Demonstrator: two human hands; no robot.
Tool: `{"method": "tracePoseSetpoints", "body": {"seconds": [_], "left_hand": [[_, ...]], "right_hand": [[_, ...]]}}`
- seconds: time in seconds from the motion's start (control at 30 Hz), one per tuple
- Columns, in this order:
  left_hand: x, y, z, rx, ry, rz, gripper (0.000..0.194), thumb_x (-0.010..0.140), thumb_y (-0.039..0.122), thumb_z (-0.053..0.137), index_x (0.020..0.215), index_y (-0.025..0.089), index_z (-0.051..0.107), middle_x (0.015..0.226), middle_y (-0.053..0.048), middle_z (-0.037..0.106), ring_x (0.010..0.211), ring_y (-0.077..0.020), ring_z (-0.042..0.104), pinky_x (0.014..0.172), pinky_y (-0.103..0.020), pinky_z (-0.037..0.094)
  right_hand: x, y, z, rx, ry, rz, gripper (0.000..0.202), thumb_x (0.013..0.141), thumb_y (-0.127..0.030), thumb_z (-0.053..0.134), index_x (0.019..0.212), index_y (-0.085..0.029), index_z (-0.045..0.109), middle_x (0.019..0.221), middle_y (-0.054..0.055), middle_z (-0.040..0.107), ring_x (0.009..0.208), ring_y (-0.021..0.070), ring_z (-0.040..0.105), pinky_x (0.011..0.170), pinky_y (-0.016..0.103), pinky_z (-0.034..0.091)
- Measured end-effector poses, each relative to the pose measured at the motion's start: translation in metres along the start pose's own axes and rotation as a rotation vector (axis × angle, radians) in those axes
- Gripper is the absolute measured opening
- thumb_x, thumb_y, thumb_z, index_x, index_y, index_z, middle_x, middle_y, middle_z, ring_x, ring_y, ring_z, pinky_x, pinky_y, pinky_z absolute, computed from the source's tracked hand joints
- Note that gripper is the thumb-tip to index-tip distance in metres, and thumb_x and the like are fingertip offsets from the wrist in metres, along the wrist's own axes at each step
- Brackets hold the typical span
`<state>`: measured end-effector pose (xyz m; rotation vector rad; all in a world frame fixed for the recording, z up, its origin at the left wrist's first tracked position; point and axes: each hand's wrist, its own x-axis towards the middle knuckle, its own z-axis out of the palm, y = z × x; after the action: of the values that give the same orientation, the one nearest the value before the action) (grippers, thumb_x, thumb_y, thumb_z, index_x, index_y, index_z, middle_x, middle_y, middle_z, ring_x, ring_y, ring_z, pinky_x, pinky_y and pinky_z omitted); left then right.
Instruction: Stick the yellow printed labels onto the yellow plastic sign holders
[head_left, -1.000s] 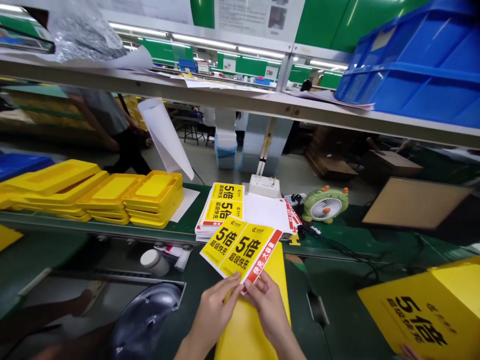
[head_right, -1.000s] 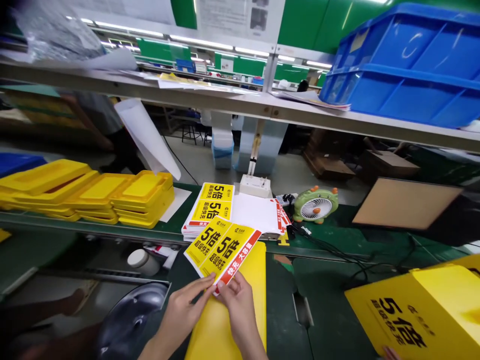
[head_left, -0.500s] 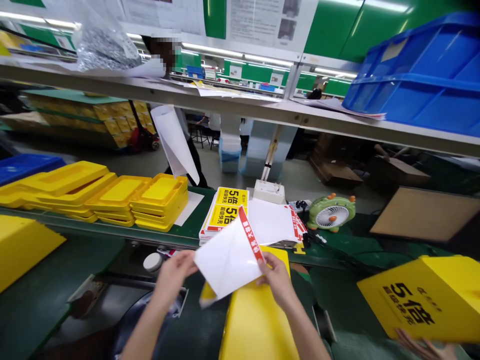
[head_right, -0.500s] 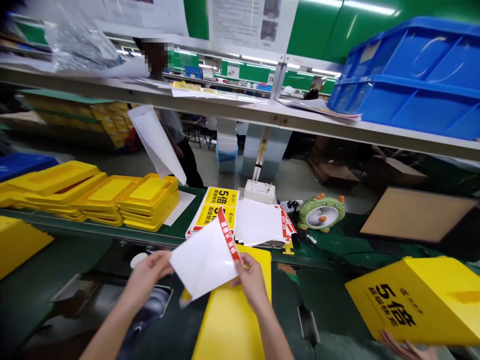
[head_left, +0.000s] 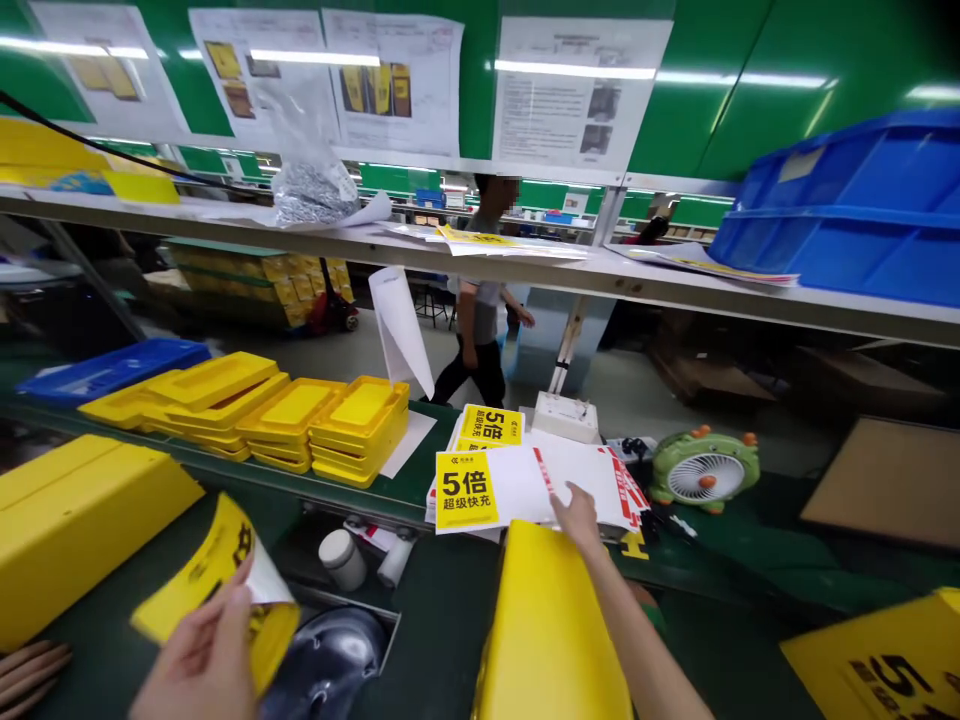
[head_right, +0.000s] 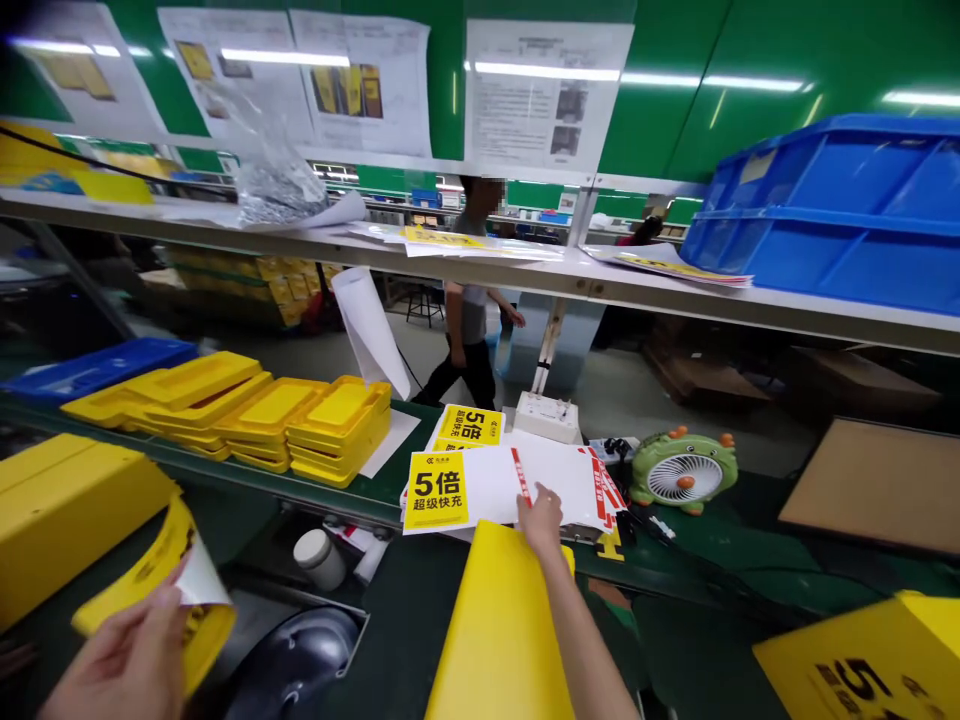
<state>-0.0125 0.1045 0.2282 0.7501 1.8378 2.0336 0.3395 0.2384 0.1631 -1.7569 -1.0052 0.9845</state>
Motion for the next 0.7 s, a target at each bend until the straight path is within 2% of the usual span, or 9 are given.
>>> {"method": "tracePoseSetpoints", "body": {"seconds": [0.07,0.13,0.17,0.27,0.33,0.4,0.53,0.6,0.7], "left_hand": [[-0.038,0.007,0.019,0.077,-0.164,0.392,0.016,0.074,0.027,0.062,0.087,0.017,0.06,0.113,-0.007,0.057,0.107,-0.0258,0.052,0.098,-0.045,0.038],[-0.076,0.014,0.039,0.171,-0.476,0.889,0.011,0.075,0.012,0.059,0.084,0.017,0.06,0.112,-0.007,0.057,0.106,-0.0238,0.052,0.097,-0.045,0.037],[-0.094,0.017,0.047,0.224,-0.629,1.075,0.017,0.074,0.006,0.057,0.086,0.018,0.061,0.113,-0.007,0.056,0.108,-0.0237,0.05,0.098,-0.046,0.035],[-0.141,0.019,0.057,0.412,-1.017,1.28,0.03,0.079,0.022,0.057,0.109,0.023,0.058,0.133,-0.01,0.038,0.124,-0.0319,0.031,0.099,-0.055,0.026],[-0.161,0.013,0.055,0.432,-1.108,1.127,0.052,0.079,0.053,0.05,0.125,0.027,0.047,0.143,-0.012,0.017,0.129,-0.0392,0.014,0.096,-0.062,0.022],[-0.17,0.003,0.052,0.352,-1.041,0.715,0.067,0.077,0.063,0.045,0.133,0.028,0.032,0.143,-0.013,0.012,0.129,-0.0377,0.014,0.097,-0.06,0.023],[-0.168,-0.025,0.054,0.017,-1.133,-0.406,0.08,0.068,0.047,0.065,0.129,0.013,0.026,0.105,-0.015,0.053,0.098,-0.0249,0.055,0.084,-0.039,0.046],[-0.165,-0.036,0.059,-0.033,-1.215,-0.592,0.067,0.062,0.044,0.071,0.111,0.008,0.041,0.081,-0.008,0.057,0.079,-0.0198,0.059,0.074,-0.03,0.047],[-0.162,-0.044,0.062,0.085,-1.214,-0.482,0.045,0.062,0.041,0.071,0.086,0.011,0.048,0.067,-0.003,0.057,0.067,-0.0138,0.056,0.065,-0.022,0.044]], "right_hand": [[-0.057,-0.02,0.003,0.016,-0.173,-0.12,0.039,0.078,-0.037,0.051,0.107,-0.011,0.055,0.115,0.01,0.049,0.114,0.018,0.044,0.104,0.03,0.032],[-0.115,-0.034,0.004,0.157,-0.552,-0.196,0.044,0.081,-0.048,0.046,0.111,-0.017,0.052,0.106,0.006,0.055,0.104,0.0132,0.05,0.095,0.024,0.04],[-0.138,-0.038,0.003,0.223,-0.63,-0.214,0.045,0.081,-0.05,0.046,0.109,-0.016,0.052,0.1,0.006,0.056,0.099,0.0124,0.052,0.089,0.022,0.042],[-0.177,-0.029,-0.012,0.39,-0.538,-0.154,0.044,0.079,-0.049,0.051,0.1,-0.011,0.053,0.098,0.008,0.056,0.093,0.0128,0.053,0.083,0.021,0.044],[-0.182,-0.01,-0.029,0.527,-0.433,-0.013,0.047,0.077,-0.047,0.055,0.107,-0.011,0.05,0.108,0.011,0.053,0.094,0.0149,0.054,0.082,0.025,0.045],[-0.184,0.013,-0.048,0.67,-0.42,0.142,0.053,0.076,-0.045,0.057,0.116,-0.013,0.044,0.115,0.013,0.049,0.093,0.0169,0.055,0.079,0.028,0.047],[-0.198,0.049,-0.076,0.747,-0.474,0.24,0.048,0.078,-0.043,0.055,0.119,-0.02,0.044,0.12,0.011,0.046,0.097,0.0173,0.053,0.082,0.029,0.046],[-0.206,0.062,-0.083,0.584,-0.45,0.154,0.043,0.078,-0.044,0.054,0.115,-0.021,0.05,0.118,0.009,0.046,0.101,0.0167,0.051,0.087,0.029,0.044],[-0.209,0.08,-0.089,0.196,-0.334,0.036,0.044,0.078,-0.046,0.051,0.111,-0.017,0.057,0.105,0.009,0.051,0.098,0.0163,0.05,0.089,0.027,0.042]]}}
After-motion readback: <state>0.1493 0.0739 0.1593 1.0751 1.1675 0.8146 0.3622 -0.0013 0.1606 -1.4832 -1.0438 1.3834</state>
